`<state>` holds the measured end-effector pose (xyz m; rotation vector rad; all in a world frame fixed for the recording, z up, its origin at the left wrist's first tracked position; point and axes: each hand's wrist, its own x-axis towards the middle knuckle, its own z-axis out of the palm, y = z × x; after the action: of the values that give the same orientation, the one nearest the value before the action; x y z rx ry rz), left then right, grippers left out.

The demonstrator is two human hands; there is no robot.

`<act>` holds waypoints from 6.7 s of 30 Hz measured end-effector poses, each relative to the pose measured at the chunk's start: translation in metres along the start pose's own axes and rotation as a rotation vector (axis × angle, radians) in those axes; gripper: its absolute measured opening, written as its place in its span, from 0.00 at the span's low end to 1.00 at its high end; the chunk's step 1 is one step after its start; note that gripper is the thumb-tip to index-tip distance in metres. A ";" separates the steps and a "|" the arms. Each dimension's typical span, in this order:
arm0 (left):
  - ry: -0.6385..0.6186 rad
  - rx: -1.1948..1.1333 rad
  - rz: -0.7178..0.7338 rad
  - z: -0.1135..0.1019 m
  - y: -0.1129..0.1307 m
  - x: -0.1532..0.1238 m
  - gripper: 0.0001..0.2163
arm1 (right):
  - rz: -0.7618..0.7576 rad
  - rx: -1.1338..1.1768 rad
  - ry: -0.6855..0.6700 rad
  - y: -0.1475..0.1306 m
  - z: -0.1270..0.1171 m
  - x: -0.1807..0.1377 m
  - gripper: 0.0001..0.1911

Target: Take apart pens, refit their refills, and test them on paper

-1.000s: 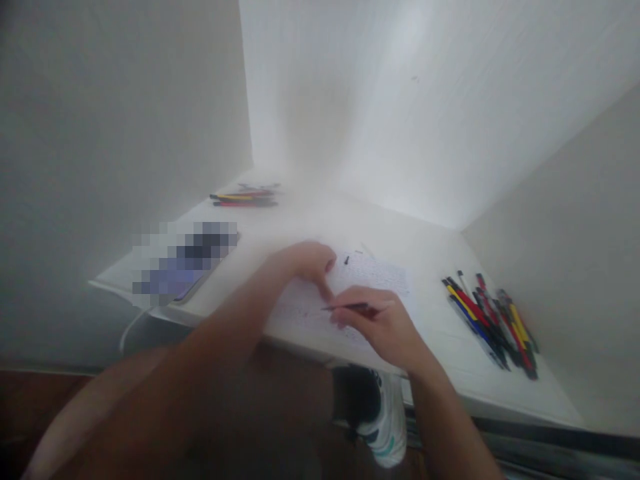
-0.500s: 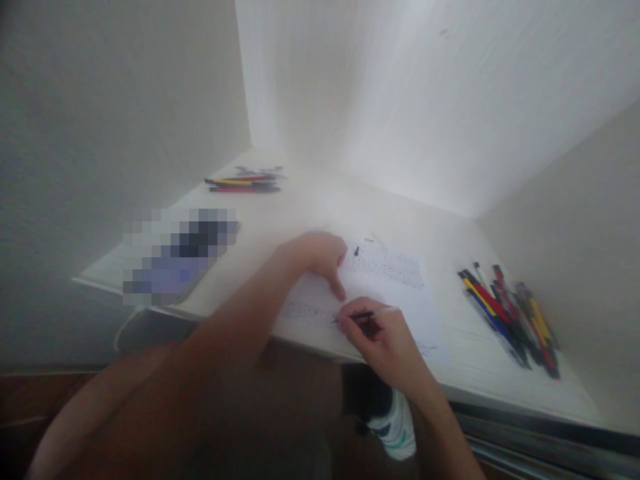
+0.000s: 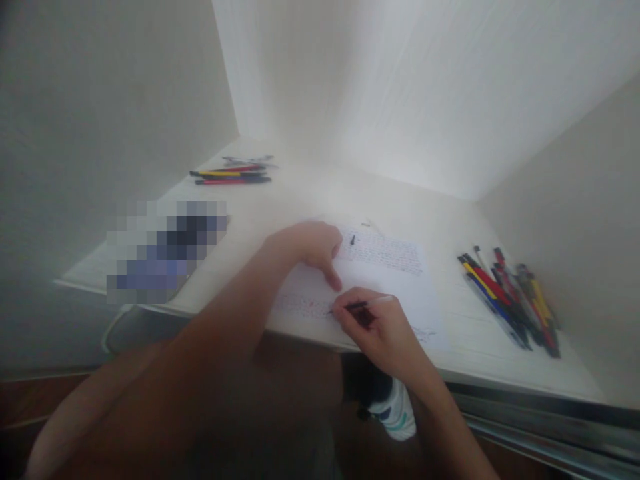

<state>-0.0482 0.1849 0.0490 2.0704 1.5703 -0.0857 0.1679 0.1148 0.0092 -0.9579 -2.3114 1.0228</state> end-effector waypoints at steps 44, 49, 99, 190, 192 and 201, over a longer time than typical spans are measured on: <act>-0.011 0.075 -0.007 -0.001 0.000 -0.002 0.38 | 0.046 -0.191 0.315 0.052 -0.030 0.057 0.10; -0.011 0.077 -0.010 0.000 0.000 -0.001 0.41 | 0.044 -0.168 0.309 0.050 -0.030 0.057 0.09; 0.014 0.079 -0.018 0.003 -0.003 0.003 0.36 | -0.027 -0.233 0.349 0.054 -0.031 0.056 0.08; 1.036 -0.338 -0.006 0.000 -0.024 0.007 0.06 | -0.280 -0.288 0.219 0.064 -0.076 0.152 0.05; 1.008 -0.316 0.130 0.007 -0.018 0.012 0.08 | -0.279 -0.135 0.162 0.057 -0.076 0.150 0.08; 0.903 -0.196 0.196 0.014 -0.009 0.019 0.03 | -0.210 0.154 0.070 0.042 -0.071 0.143 0.11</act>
<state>-0.0465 0.1966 0.0273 2.1996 1.7102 1.1668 0.1337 0.2741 0.0372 -0.6646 -2.1854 1.0445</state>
